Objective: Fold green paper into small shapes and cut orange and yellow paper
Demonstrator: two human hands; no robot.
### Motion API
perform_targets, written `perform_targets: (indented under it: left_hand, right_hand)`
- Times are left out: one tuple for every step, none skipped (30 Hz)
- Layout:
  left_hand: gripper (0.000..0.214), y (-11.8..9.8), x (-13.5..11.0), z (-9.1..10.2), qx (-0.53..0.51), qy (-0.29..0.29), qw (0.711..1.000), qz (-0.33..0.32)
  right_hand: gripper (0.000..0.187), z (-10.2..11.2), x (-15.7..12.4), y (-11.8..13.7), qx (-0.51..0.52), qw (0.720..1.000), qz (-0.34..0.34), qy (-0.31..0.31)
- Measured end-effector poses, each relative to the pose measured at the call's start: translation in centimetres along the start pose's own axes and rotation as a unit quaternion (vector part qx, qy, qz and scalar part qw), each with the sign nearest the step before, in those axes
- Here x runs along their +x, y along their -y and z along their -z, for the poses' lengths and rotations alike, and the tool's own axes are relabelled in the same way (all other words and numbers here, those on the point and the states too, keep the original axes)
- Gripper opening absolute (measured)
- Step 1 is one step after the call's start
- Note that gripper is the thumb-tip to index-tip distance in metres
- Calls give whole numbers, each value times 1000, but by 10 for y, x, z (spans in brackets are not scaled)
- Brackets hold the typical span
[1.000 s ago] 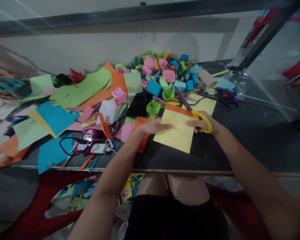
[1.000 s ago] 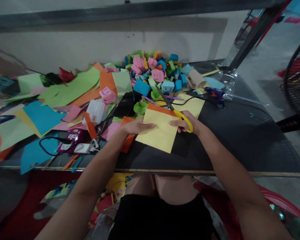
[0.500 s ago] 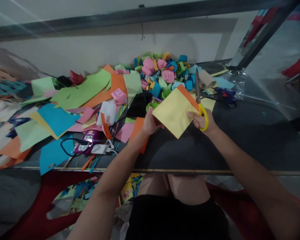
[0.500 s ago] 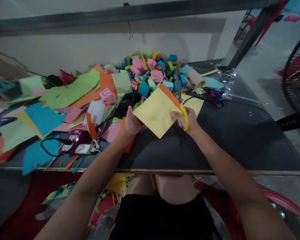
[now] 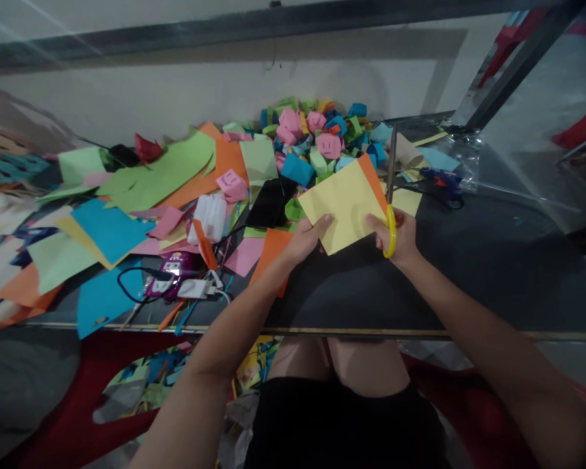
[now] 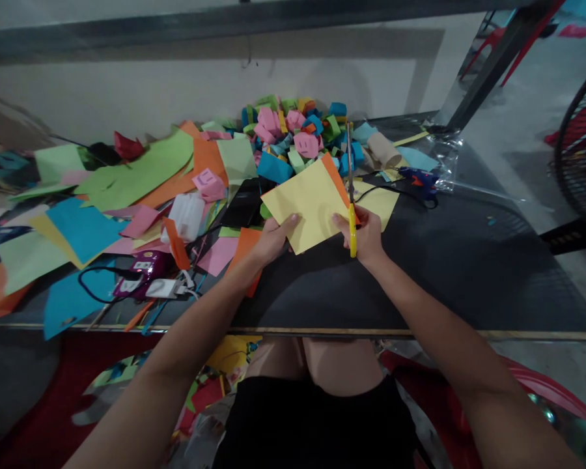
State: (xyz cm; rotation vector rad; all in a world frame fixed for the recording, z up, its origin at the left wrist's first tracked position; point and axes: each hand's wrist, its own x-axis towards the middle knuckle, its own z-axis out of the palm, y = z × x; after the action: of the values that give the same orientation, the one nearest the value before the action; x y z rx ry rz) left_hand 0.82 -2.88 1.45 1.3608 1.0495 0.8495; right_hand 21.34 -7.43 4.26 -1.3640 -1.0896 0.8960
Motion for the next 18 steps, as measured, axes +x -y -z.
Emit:
perform_targets:
  left_hand:
    - [74, -2, 1, 1, 1, -3, 1000, -5]
    - [74, -4, 2, 3, -1, -6, 1000, -12]
    - [74, -5, 2, 5, -4, -7, 1000, -20]
    - [73, -7, 3, 7, -9, -4, 1000, -27]
    - [73, -8, 3, 9, -13, 1, 999, -31]
    - [73, -9, 3, 11, -16, 7, 999, -31]
    - [72, -10, 3, 13, -16, 14, 999, -28]
    - [71, -10, 3, 14, -14, 21, 999, -22]
    - [69, -10, 3, 16, -10, 26, 999, -17]
    - [68, -9, 3, 17, -7, 29, 999, -13]
    - [67, -9, 3, 17, -4, 30, 999, -11]
    - [67, -8, 3, 18, -2, 31, 999, -11]
    - [67, -8, 3, 18, -2, 31, 999, -11]
    - [67, -8, 3, 18, -1, 30, 999, -11]
    - [68, -8, 3, 18, -1, 29, 1000, -9]
    - [68, -9, 3, 17, -1, 28, 1000, -8]
    - [69, -9, 3, 17, -2, 27, 1000, -6]
    - [69, -9, 3, 17, -3, 26, 1000, -5]
  right_hand:
    - [53, 2, 1, 0, -6, 1000, 3, 6]
    - [53, 3, 3, 0, -8, 1000, 7, 10]
    - [53, 5, 6, 0, -7, 1000, 11, 11]
    - [54, 7, 9, -2, -2, 1000, 15, 12]
    - [55, 9, 13, -3, 3, 1000, 16, 14]
    - [56, 10, 16, -5, 8, 1000, 16, 16]
    - [56, 12, 19, -7, 9, 1000, 13, 21]
    - [56, 13, 21, -9, 6, 999, 10, 29]
    - [56, 14, 23, -10, 0, 999, 9, 37]
    - [56, 15, 23, -11, -6, 999, 8, 45]
    - [56, 15, 24, -12, -11, 999, 6, 51]
    - [56, 16, 23, -12, -12, 998, 4, 55]
    - [55, 16, 23, -12, -12, 998, 3, 56]
    - [55, 16, 22, -12, -9, 998, 3, 54]
    - [54, 17, 22, -13, -8, 999, 3, 53]
    - [53, 17, 21, -13, -8, 999, 5, 54]
    - [53, 17, 22, -14, -9, 998, 7, 54]
    - [53, 17, 22, -15, -12, 998, 7, 56]
